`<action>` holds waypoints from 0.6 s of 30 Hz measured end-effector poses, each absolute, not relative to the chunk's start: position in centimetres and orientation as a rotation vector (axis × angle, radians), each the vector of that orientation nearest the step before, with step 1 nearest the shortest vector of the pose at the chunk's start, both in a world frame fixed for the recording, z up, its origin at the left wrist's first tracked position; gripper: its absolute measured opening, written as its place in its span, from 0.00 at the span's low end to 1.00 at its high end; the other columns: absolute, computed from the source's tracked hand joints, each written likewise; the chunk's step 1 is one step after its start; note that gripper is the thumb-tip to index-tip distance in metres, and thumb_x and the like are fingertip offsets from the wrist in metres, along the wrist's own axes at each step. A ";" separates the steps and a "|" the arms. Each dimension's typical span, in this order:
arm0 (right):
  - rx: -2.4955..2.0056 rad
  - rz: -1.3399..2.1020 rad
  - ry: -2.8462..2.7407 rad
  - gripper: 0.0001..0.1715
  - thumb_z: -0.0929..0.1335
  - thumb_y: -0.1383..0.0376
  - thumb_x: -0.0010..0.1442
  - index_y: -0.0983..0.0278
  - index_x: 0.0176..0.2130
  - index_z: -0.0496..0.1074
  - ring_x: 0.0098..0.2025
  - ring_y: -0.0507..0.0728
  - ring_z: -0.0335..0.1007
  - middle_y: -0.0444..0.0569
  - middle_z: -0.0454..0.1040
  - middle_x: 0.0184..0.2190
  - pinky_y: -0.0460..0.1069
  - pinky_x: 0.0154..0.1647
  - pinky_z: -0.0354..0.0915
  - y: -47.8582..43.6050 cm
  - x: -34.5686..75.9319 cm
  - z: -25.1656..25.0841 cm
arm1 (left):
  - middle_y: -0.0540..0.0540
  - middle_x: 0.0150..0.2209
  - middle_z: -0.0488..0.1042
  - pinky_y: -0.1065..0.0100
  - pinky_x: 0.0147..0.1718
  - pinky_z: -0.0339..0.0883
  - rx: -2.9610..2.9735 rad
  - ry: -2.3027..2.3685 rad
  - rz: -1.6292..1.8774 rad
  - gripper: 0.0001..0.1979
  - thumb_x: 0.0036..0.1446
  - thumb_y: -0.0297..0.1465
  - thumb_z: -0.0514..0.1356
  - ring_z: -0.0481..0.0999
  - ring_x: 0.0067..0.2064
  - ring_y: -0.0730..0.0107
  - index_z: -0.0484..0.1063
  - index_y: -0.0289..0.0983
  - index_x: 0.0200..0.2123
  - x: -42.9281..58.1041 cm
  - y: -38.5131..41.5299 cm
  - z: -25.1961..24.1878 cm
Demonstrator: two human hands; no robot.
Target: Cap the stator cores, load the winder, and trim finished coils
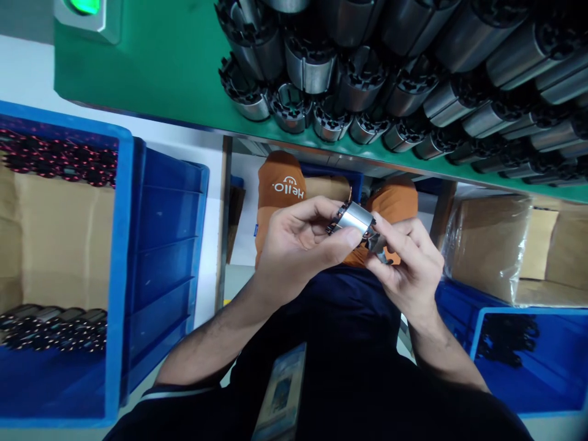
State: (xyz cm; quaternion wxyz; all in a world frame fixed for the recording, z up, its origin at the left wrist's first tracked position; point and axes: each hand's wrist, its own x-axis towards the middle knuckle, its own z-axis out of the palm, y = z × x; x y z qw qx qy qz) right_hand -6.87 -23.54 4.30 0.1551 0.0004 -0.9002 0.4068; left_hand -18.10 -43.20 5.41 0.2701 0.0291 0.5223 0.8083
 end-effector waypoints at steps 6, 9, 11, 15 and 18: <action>-0.121 1.077 -2.656 0.36 0.76 0.66 0.78 0.46 0.79 0.81 0.38 0.58 0.71 0.45 0.75 0.39 0.55 0.42 0.78 -23.6 -7.4 4.0 | 0.48 0.41 0.88 0.64 0.44 0.88 -0.076 1.489 2.285 0.21 0.64 0.51 0.84 0.88 0.41 0.65 0.86 0.42 0.41 -18.2 -42.9 3.3; -0.156 1.019 -2.721 0.38 0.75 0.66 0.76 0.51 0.80 0.81 0.37 0.58 0.70 0.44 0.73 0.38 0.55 0.44 0.78 -22.6 -7.8 3.0 | 0.50 0.43 0.88 0.63 0.52 0.88 -0.107 1.496 2.313 0.22 0.64 0.50 0.85 0.90 0.44 0.67 0.84 0.42 0.41 -18.9 -44.6 2.8; -0.156 1.005 -2.782 0.38 0.77 0.61 0.76 0.55 0.80 0.80 0.37 0.58 0.71 0.44 0.73 0.38 0.57 0.45 0.78 -21.5 -8.0 2.0 | 0.50 0.44 0.88 0.60 0.58 0.88 -0.093 1.609 2.311 0.23 0.64 0.50 0.85 0.92 0.48 0.64 0.81 0.43 0.42 -19.4 -47.6 2.8; -0.099 0.970 -2.866 0.41 0.80 0.52 0.72 0.48 0.79 0.82 0.34 0.63 0.77 0.49 0.78 0.39 0.63 0.42 0.77 -19.2 -7.8 -0.7 | 0.49 0.47 0.89 0.54 0.57 0.87 -0.008 2.249 2.140 0.25 0.63 0.52 0.86 0.92 0.50 0.61 0.78 0.45 0.43 -20.0 -58.8 3.6; -0.092 1.013 -2.869 0.39 0.83 0.43 0.69 0.37 0.75 0.84 0.31 0.69 0.79 0.54 0.81 0.35 0.69 0.36 0.72 -18.1 -7.7 -2.4 | 0.51 0.54 0.90 0.54 0.58 0.85 0.025 2.818 1.707 0.33 0.56 0.50 0.90 0.91 0.57 0.60 0.79 0.45 0.52 -19.5 -69.1 4.9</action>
